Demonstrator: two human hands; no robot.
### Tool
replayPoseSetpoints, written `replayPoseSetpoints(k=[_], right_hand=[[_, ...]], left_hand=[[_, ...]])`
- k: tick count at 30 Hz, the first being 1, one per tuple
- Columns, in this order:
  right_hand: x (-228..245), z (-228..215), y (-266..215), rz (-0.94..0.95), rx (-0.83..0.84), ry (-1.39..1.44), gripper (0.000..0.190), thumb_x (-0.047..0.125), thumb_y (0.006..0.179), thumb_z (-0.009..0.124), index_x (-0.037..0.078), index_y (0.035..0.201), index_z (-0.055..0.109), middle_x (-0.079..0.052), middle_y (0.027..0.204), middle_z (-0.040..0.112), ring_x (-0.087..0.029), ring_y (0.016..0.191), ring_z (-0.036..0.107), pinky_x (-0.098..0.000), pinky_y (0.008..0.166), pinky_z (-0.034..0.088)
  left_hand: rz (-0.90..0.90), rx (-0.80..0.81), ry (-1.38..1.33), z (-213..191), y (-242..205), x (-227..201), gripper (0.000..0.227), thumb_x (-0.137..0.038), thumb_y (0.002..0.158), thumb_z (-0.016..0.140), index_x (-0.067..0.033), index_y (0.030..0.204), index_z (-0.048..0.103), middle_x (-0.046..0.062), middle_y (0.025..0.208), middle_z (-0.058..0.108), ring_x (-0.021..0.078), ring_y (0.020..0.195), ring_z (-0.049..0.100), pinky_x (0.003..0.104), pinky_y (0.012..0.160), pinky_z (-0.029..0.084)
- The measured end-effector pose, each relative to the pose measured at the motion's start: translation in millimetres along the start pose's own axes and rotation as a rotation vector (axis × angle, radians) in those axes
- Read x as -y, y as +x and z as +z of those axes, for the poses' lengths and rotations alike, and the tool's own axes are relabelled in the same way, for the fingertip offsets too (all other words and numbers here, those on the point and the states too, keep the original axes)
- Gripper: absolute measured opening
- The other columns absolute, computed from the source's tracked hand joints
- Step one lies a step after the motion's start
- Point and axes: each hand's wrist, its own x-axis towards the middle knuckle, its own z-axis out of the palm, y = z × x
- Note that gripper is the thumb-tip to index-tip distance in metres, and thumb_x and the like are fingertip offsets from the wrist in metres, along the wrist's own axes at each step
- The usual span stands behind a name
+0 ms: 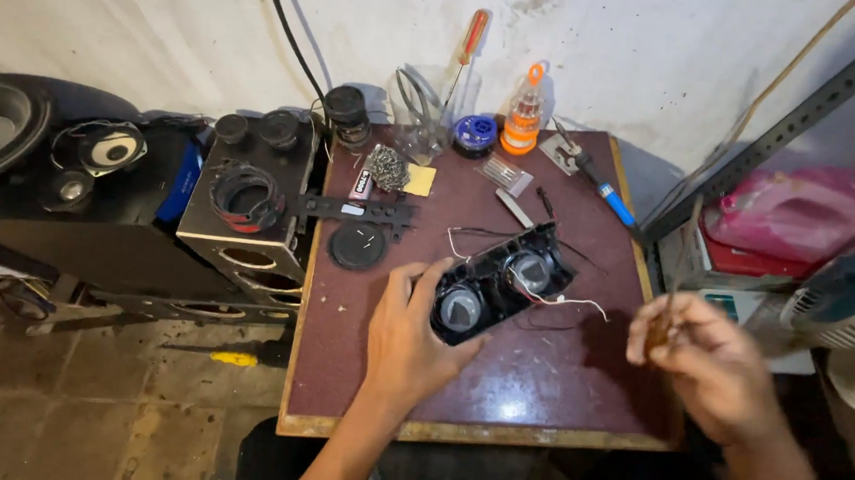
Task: The person works on a disassembled speaker unit containing two drivers, manipulating the internal wires and components. They use a screwdriver to adjust parts within the speaker housing and handle various tools and small parts on the workbench.
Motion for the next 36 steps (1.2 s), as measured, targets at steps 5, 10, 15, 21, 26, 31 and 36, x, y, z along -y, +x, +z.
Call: replayPoseSetpoints(k=[5,10,15,21,26,31,36], right_hand=[[-17.1,16.0,-15.3,0.165,-0.045,-0.351,0.028,0.013,0.097,0.058,-0.006,0.106,0.076,-0.014,0.091,0.068,-0.021,0.072,0.058,-0.0297,0.065,0.044],[4.9,46.5,-26.3,0.065,0.073,-0.676,0.034,0.021,0.1,0.057,0.006,0.11,0.085,-0.005,0.061,0.057,-0.016,0.06,0.055,-0.0277,0.064,0.045],[1.6,47.5,-34.5,0.184,0.06,-0.754,0.039,0.018,0.092,0.067,0.011,0.128,0.08,-0.002,0.079,0.066,-0.012,0.055,0.058,-0.0252,0.054,0.048],[15.3,68.2,-38.7,0.016,0.189,-0.941,0.041,0.022,0.093,0.067,0.016,0.132,0.074,0.003,0.086,0.071,-0.008,0.076,0.065,-0.0231,0.073,0.051],[23.1,79.1,-43.1,-0.005,0.107,-0.98,0.038,0.023,0.089,0.069,0.016,0.126,0.076,0.002,0.118,0.084,-0.009,0.106,0.078,-0.0252,0.093,0.054],[23.3,80.3,-44.2,0.037,0.075,-0.999,0.037,0.023,0.088,0.07,0.016,0.124,0.077,0.003,0.114,0.085,-0.008,0.104,0.079,-0.0247,0.092,0.055],[23.4,88.0,-42.5,0.069,0.092,-0.97,0.037,0.024,0.089,0.07,0.017,0.125,0.077,0.002,0.105,0.084,-0.01,0.098,0.079,-0.0259,0.088,0.056]], left_hand=[[0.14,-0.036,0.063,1.5,-2.8,1.7,0.095,-0.035,0.056,0.103,-0.0141,0.137,0.056,0.012,0.12,0.056,0.0307,0.106,0.062,0.044,0.083,0.057],[0.2,-0.053,0.038,0.8,-3.2,2.7,0.102,-0.042,0.055,0.105,-0.0129,0.14,0.055,0.014,0.122,0.056,0.0316,0.108,0.061,0.045,0.086,0.056],[0.15,0.038,-0.076,-13.3,0.1,-4.4,0.079,-0.055,0.082,0.077,-0.0106,0.142,0.05,0.017,0.127,0.052,0.0328,0.117,0.059,0.049,0.09,0.058],[0.078,0.108,-0.097,-14.8,0.4,0.1,0.076,-0.04,0.081,0.08,-0.0143,0.145,0.049,0.014,0.129,0.051,0.0308,0.117,0.059,0.046,0.092,0.056],[0.072,0.091,-0.105,-13.9,0.3,0.8,0.075,-0.044,0.082,0.078,-0.0141,0.145,0.05,0.012,0.128,0.052,0.0283,0.115,0.061,0.045,0.089,0.058],[0.112,0.078,-0.086,-15.3,0.1,-2.0,0.081,-0.042,0.077,0.083,-0.0114,0.144,0.05,0.012,0.128,0.052,0.0294,0.117,0.06,0.045,0.092,0.057],[0.098,0.071,-0.041,-14.2,0.0,-2.8,0.085,-0.043,0.073,0.088,-0.0132,0.143,0.051,0.011,0.127,0.053,0.0276,0.115,0.061,0.042,0.089,0.059]])
